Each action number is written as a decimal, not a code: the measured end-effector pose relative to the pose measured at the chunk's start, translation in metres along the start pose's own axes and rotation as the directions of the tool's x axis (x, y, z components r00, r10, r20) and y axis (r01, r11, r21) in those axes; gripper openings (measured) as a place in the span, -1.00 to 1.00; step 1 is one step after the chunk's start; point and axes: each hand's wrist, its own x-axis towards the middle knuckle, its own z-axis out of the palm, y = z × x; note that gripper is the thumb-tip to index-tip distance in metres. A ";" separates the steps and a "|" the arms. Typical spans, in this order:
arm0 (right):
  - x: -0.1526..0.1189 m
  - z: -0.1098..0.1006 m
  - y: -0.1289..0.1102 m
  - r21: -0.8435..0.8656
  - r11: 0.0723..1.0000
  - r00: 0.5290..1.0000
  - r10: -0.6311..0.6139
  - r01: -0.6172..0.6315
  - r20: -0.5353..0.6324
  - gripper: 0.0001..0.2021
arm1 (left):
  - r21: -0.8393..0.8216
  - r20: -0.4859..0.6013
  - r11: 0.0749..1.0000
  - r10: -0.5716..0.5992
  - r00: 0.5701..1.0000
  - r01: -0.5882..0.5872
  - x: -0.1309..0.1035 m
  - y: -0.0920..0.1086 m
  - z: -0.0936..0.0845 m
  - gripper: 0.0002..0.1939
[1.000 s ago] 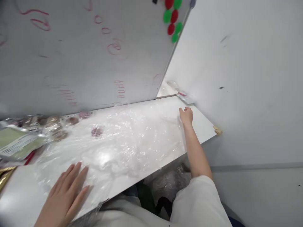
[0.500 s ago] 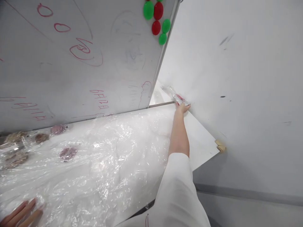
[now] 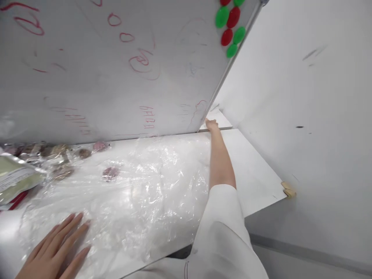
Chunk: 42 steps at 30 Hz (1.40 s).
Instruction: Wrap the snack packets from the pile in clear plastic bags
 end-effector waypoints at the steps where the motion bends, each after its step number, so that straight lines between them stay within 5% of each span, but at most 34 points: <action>1: -0.011 -0.006 -0.004 -0.065 0.998 0.999 -0.010 0.008 -0.038 -0.60 | 0.003 -0.005 1.000 0.005 1.000 -0.005 0.001 0.003 -0.002 -0.25; 4: -0.058 -0.022 -0.006 -0.226 0.972 0.989 -0.094 0.066 -0.114 -0.36 | 0.016 0.026 0.999 0.039 0.999 -0.039 0.004 0.006 -0.010 -0.30; 7: -0.138 -0.023 0.005 -0.325 0.910 0.943 -0.310 0.257 -0.121 -0.28 | -0.032 0.141 0.998 0.061 0.988 -0.057 0.006 0.000 -0.024 -0.35; 9: -0.211 -0.013 0.017 -0.387 0.737 0.788 -0.614 0.553 -0.043 -0.41 | -0.076 0.211 0.994 0.096 0.973 -0.082 0.006 -0.008 -0.035 -0.39; 11: -0.291 0.003 0.028 -0.264 0.557 0.613 -0.751 0.788 0.246 -0.49 | -0.099 0.263 0.989 0.128 0.956 -0.106 0.003 -0.016 -0.044 -0.41; 14: -0.391 0.033 0.043 0.003 0.307 0.235 -0.734 0.952 0.637 -0.20 | -0.110 0.265 0.986 0.149 0.953 -0.123 -0.007 -0.028 -0.051 -0.41; 15: -0.414 0.043 0.048 0.069 0.265 0.140 -0.694 0.962 0.706 -0.14 | -0.113 0.250 0.987 0.142 0.958 -0.117 -0.011 -0.032 -0.052 -0.39; 16: -0.430 0.051 0.054 0.093 0.256 0.099 -0.648 0.962 0.755 -0.10 | -0.120 0.236 0.987 0.130 0.963 -0.104 -0.015 -0.036 -0.052 -0.34; 17: -0.440 0.059 0.059 0.090 0.264 0.094 -0.610 0.960 0.787 -0.07 | -0.132 0.227 0.987 0.117 0.967 -0.089 -0.019 -0.041 -0.052 -0.26; 21: -0.433 0.073 0.077 -0.039 0.293 0.206 -0.564 0.955 0.800 -0.05 | -0.244 0.244 0.968 0.115 0.963 -0.054 -0.027 -0.068 -0.055 -0.10; 27: -0.376 0.065 0.085 0.046 0.170 0.066 -0.599 0.984 0.798 -0.26 | -0.240 0.333 0.968 0.156 0.930 -0.076 -0.026 -0.105 -0.068 -0.19; 31: -0.365 0.055 0.078 0.133 0.244 0.047 -0.616 0.961 0.786 -0.46 | -0.169 0.341 0.983 0.129 0.931 -0.074 -0.031 -0.107 -0.089 -0.32; 34: -0.372 0.051 0.053 0.100 0.318 0.138 -0.647 0.943 0.750 -0.55 | -0.070 0.202 0.995 -0.057 0.978 0.072 -0.036 -0.100 -0.107 -0.41; 36: -0.377 0.056 0.025 0.079 0.303 0.173 -0.717 0.950 0.675 -0.61 | 0.064 0.118 0.971 -0.235 0.965 0.229 -0.038 -0.096 -0.111 -0.46; 39: -0.372 0.084 -0.026 0.026 0.292 0.220 -0.775 0.956 0.593 -0.64 | 0.323 0.026 0.815 -0.516 0.856 0.481 -0.038 -0.098 -0.104 -0.49; 42: -0.351 0.134 -0.073 -0.120 0.308 0.316 -0.730 0.944 0.606 -0.64 | 0.438 -0.037 0.697 -0.617 0.786 0.568 -0.033 -0.103 -0.089 -0.47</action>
